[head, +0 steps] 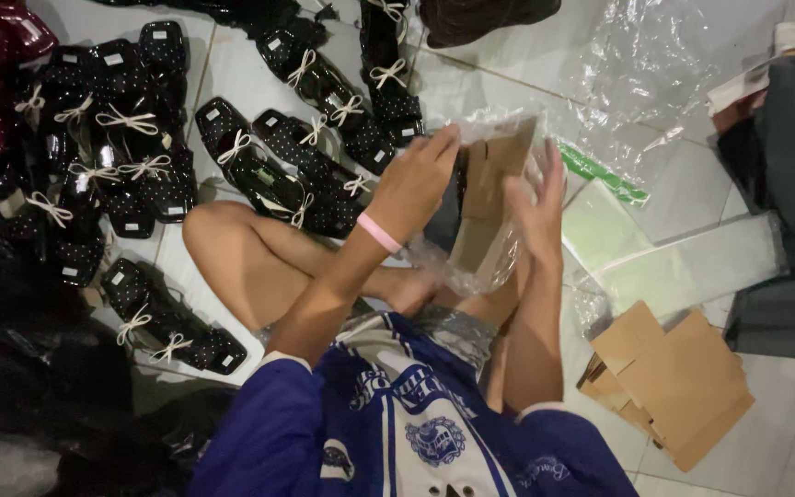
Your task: The person sits on the floor surrounded by black polka-dotted shoes. They pick up a pair of shoes, place them into a clear plastic bag, insert a cardboard insert, and seal the bag. The person repeats this process for multiple pairs of shoes.
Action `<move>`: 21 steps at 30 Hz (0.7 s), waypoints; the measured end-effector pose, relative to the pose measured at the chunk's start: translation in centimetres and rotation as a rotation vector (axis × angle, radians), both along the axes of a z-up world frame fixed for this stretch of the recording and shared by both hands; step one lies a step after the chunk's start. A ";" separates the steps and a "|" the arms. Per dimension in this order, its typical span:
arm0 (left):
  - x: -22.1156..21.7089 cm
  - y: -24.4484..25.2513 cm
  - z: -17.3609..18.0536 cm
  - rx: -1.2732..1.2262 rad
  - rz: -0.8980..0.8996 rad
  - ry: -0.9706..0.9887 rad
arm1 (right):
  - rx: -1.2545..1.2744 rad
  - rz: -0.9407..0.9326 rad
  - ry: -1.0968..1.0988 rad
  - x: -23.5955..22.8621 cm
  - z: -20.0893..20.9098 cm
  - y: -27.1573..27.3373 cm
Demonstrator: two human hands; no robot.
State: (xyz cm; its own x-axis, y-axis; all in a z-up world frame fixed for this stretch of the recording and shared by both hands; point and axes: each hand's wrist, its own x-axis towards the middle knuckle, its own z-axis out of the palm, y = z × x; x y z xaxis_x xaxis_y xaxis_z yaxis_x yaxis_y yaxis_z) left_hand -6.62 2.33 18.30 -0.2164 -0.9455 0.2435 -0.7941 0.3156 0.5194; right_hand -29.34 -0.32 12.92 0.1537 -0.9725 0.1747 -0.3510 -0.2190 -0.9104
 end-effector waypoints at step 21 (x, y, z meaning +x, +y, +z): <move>-5.1 -3.2 -18.2 0.510 0.078 0.122 | 0.162 0.069 0.484 -0.9 -2.5 -0.6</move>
